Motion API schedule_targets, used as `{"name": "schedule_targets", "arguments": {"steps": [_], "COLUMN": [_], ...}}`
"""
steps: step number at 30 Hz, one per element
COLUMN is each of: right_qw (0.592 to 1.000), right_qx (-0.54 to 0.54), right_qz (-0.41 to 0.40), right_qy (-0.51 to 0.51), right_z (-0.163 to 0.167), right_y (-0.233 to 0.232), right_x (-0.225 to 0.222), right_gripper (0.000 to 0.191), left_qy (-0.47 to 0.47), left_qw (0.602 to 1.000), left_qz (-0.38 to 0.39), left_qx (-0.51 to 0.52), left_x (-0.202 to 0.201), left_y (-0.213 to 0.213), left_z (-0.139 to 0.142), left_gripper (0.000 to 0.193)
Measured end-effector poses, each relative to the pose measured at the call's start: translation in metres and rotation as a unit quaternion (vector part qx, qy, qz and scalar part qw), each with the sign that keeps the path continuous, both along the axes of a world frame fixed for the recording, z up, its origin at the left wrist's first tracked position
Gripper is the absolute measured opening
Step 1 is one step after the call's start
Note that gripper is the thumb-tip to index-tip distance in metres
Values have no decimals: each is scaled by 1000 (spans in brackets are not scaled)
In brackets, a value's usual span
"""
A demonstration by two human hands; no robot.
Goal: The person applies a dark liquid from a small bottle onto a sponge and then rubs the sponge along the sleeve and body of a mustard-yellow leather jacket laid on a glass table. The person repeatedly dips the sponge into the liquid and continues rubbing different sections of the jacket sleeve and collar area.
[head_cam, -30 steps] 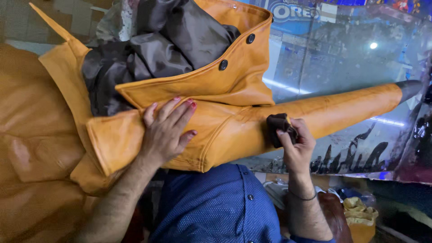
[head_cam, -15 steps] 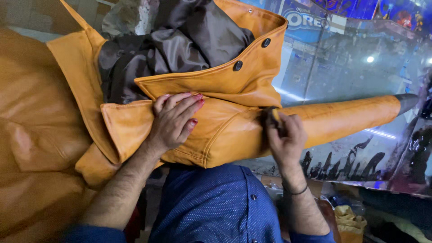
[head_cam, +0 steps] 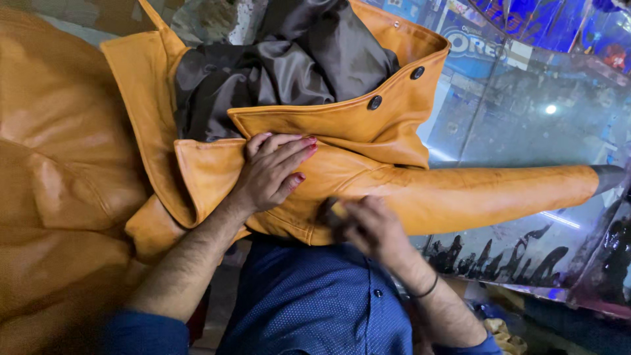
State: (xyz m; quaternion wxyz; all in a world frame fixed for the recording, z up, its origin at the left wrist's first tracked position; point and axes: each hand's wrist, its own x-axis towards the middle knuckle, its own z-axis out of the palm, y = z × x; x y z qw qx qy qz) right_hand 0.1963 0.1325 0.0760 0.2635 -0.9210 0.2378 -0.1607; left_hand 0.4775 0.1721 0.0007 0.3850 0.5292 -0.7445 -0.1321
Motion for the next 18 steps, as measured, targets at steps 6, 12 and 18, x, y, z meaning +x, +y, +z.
{"name": "schedule_targets", "arguments": {"steps": [6, 12, 18], "right_qw": [1000, 951, 977], "right_qx": [-4, -60, -29], "right_qz": [6, -301, -200], "right_qy": [6, -32, -72], "right_z": [-7, -6, 1], "right_y": [11, 8, 2], "right_x": [-9, -57, -50], "right_gripper": [54, 36, 37], "left_qy": [7, 13, -2], "left_qw": [1000, 1000, 1000], "left_qz": [1, 5, 5], "left_qx": [3, -2, -10], "left_x": [1, -2, -2], "left_y": [1, 1, -2], "left_z": [0, 3, 3], "left_gripper": [58, 57, 57]}}
